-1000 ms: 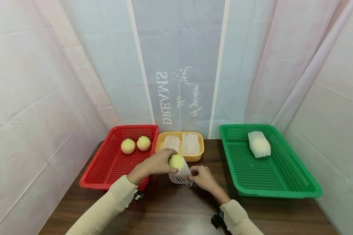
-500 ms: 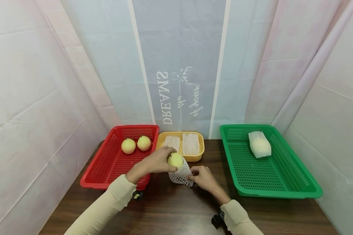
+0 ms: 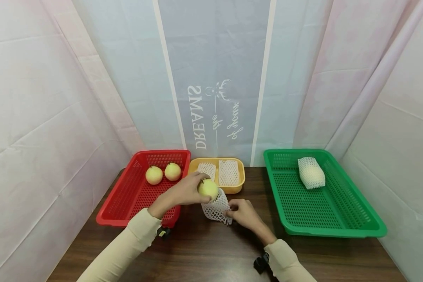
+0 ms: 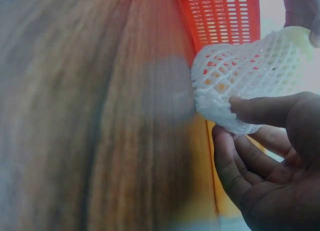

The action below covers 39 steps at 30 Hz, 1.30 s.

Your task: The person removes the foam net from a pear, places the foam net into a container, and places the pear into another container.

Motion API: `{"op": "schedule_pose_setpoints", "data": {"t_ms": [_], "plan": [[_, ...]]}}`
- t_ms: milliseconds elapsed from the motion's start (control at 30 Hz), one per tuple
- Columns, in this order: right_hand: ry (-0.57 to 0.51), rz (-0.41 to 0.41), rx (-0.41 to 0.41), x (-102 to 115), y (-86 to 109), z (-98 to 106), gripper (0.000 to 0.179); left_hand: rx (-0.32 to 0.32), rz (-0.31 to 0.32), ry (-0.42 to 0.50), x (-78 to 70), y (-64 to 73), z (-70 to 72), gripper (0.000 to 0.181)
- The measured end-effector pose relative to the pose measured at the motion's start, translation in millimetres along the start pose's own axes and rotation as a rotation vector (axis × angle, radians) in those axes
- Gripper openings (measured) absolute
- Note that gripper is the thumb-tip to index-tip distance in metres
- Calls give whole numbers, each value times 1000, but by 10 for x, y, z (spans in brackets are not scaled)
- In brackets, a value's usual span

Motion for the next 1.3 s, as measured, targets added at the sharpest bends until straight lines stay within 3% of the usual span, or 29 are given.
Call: {"op": "schedule_pose_setpoints", "data": {"t_ms": [567,933,1300], "plan": [[-26,40,1,-20,-16,-11,12,-63,25,70,43,28,103,74],[-77,7,-27,10,-13,6,10,-76,67,72,77,46,187,74],[-47,6,-124,53,-28,97,13,-115,64,118,121,74,306,71]]}}
Point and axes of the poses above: each hand's wrist, its own y-axis away from the middle knuckle, its own z-axis out of the back of the hand, x = y × z, the point moved 1 cm from there along -y, towards the middle knuckle, and after that the axes turned 2 degrees about -x, right-handed, at the moved point
